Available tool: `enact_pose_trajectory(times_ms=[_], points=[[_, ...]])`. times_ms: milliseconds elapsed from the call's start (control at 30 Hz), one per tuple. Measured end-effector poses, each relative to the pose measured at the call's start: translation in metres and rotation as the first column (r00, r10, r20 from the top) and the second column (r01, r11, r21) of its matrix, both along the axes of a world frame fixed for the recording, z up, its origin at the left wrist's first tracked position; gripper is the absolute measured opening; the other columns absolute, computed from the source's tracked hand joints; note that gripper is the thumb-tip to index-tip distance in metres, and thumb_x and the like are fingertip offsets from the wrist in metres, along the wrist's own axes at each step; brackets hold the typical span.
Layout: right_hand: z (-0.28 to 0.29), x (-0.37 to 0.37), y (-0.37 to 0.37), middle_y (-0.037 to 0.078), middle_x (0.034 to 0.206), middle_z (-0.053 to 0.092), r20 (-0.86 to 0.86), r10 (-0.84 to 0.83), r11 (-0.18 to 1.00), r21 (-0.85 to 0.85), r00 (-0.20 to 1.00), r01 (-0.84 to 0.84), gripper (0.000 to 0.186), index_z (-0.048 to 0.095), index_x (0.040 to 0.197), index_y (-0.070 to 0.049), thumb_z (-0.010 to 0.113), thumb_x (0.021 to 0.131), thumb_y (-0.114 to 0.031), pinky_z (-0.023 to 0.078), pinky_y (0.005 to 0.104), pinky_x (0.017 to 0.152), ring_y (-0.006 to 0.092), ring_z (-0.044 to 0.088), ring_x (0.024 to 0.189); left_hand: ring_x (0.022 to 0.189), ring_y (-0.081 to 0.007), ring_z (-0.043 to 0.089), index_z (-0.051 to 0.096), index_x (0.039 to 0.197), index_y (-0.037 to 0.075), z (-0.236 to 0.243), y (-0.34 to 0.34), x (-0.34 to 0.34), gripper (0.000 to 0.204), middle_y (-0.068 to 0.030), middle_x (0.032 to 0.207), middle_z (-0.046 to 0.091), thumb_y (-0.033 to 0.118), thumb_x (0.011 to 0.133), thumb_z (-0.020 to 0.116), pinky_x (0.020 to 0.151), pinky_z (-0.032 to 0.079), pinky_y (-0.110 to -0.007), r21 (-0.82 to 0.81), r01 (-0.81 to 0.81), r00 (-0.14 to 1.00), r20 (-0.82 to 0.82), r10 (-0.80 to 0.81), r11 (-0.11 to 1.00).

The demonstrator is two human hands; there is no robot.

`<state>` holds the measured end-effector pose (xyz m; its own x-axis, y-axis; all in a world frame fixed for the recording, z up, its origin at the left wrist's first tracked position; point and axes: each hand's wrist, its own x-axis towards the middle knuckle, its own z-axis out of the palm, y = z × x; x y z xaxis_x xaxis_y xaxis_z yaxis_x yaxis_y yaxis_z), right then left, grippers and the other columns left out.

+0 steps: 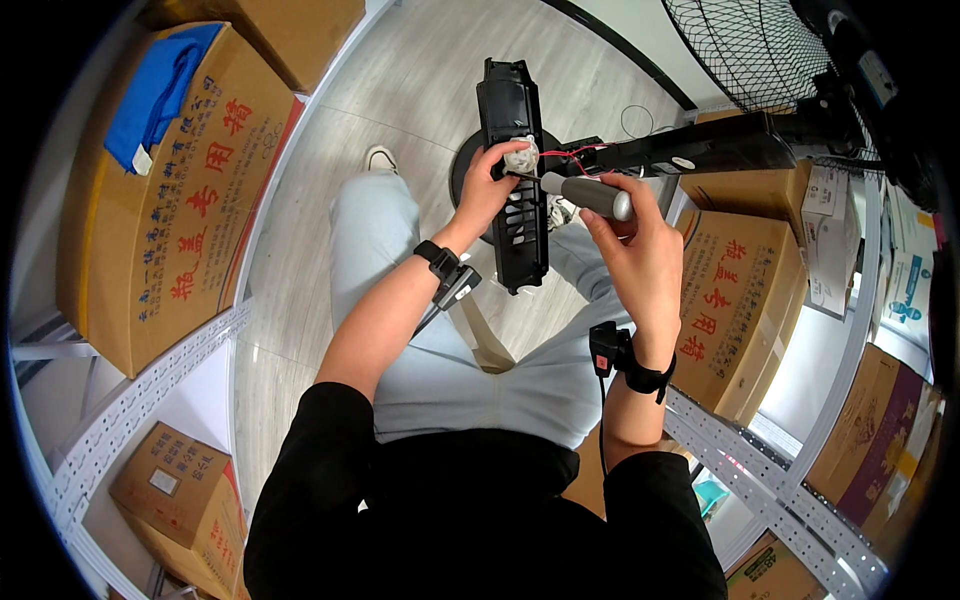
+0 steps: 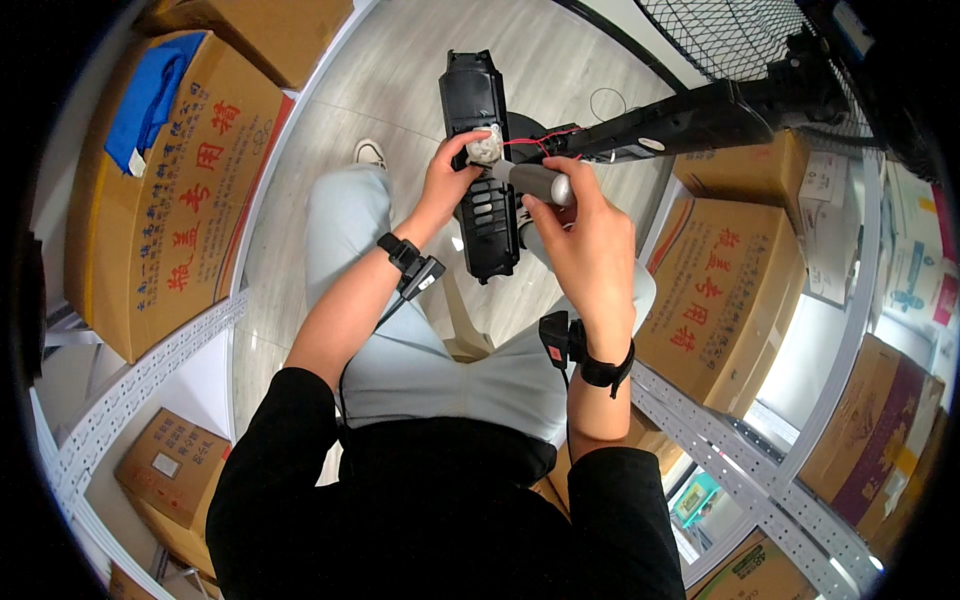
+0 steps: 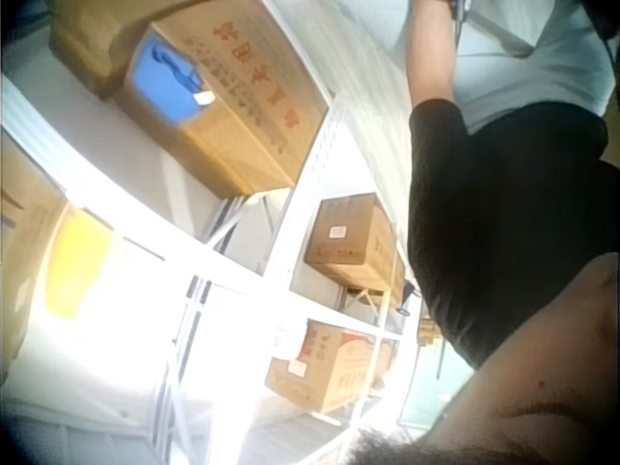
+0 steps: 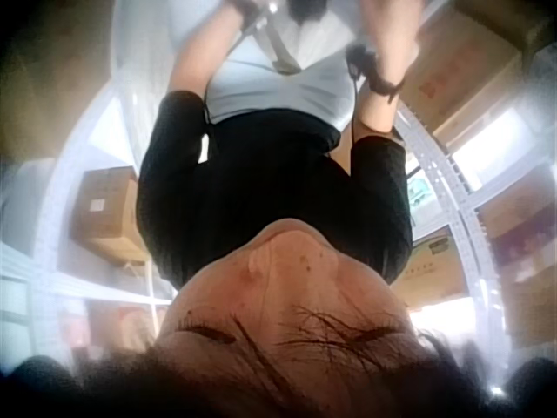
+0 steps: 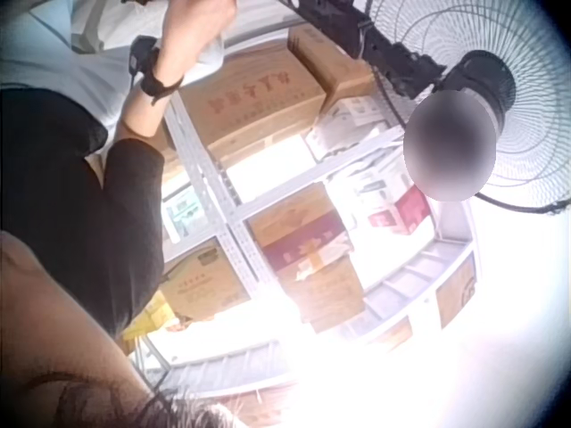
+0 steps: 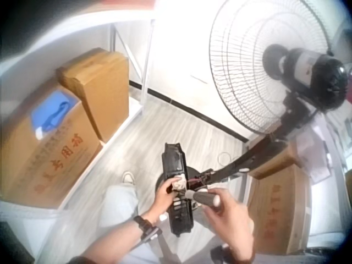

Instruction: The person sits on the floor and uses a screwdriver to remove a white circular component from a black plastic housing. They then use a soldering iron to work on the component's wires before reinserting it into the housing and securing it with screws.

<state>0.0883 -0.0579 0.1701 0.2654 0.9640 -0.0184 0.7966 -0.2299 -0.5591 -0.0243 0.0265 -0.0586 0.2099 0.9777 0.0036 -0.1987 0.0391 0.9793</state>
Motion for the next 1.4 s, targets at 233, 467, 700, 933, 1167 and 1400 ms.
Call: enact_pose_trajectory(times_ms=[233,467,700,933,1167,1400], points=[[0.0,0.001,0.003,0.013,0.077,0.072,0.041,-0.058,0.996,-0.058,0.997,0.061,0.04,0.064,0.116,-0.01,0.08,0.083,-0.025,0.054,0.0336,0.063,0.0251,0.073,0.071,0.12,-0.0209,0.055,0.064,0.124,0.012,0.0,-0.002,-0.001,0.054,-0.0063,0.125,0.057,-0.016,0.077,0.058,0.103,0.044,-0.031,0.008,0.031,0.999,0.029,-0.031,0.999],[-0.005,0.003,-0.001,0.013,0.083,0.073,-0.126,-0.012,0.999,0.046,0.992,0.018,0.04,0.063,0.115,-0.009,0.08,0.083,-0.025,0.055,0.0319,0.065,0.0213,0.074,0.074,0.121,-0.0219,0.055,0.063,0.125,0.012,0.0,0.0,-0.001,0.055,-0.0071,0.127,0.056,-0.015,0.078,0.058,0.104,0.043,-0.032,-0.001,0.02,1.0,0.024,-0.02,1.0],[0.002,0.003,0.001,0.012,0.08,0.073,-0.002,-0.105,0.994,-0.041,0.994,0.105,0.041,0.066,0.113,-0.009,0.082,0.081,-0.029,0.055,0.03,0.065,0.02,0.073,0.072,0.121,-0.0209,0.055,0.064,0.123,0.012,-0.002,-0.001,0.0,0.053,-0.0062,0.125,0.057,-0.015,0.078,0.058,0.104,0.043,-0.032,-0.002,0.034,0.999,0.03,-0.034,0.999],[-0.008,-0.004,0.002,0.01,0.078,0.073,-0.11,-0.066,0.989,0.128,0.992,0.08,0.038,0.067,0.111,-0.008,0.083,0.081,-0.026,0.055,0.0284,0.064,0.0168,0.072,0.07,0.119,-0.0179,0.056,0.063,0.126,0.011,-0.002,0.001,-0.001,0.053,-0.0048,0.128,0.057,-0.015,0.079,0.058,0.1,0.046,-0.03,-0.063,0.035,0.993,0.112,-0.028,0.997],[0.003,-0.028,0.0,0.006,0.071,0.07,-0.088,-0.035,0.964,0.258,0.995,0.057,0.039,0.068,0.11,-0.009,0.085,0.078,-0.023,0.052,0.0228,0.057,0.0094,0.068,0.061,0.116,-0.0177,0.057,0.063,0.127,0.011,0.0,0.001,-0.002,0.055,-0.0054,0.127,0.058,-0.013,0.079,0.055,0.098,0.046,-0.029,-0.054,0.056,0.982,0.183,-0.045,0.997],[0.025,-0.015,0.002,0.001,0.082,0.068,-0.202,-0.115,0.885,0.423,0.973,0.193,0.033,0.072,0.103,-0.005,0.086,0.076,-0.016,0.048,0.0184,0.061,0.0027,0.06,0.066,0.115,-0.0185,0.058,0.06,0.13,0.011,0.008,0.002,-0.009,0.054,-0.0061,0.126,0.06,-0.011,0.081,0.056,0.097,0.047,-0.03,-0.202,0.129,0.906,0.421,-0.033,0.971]])
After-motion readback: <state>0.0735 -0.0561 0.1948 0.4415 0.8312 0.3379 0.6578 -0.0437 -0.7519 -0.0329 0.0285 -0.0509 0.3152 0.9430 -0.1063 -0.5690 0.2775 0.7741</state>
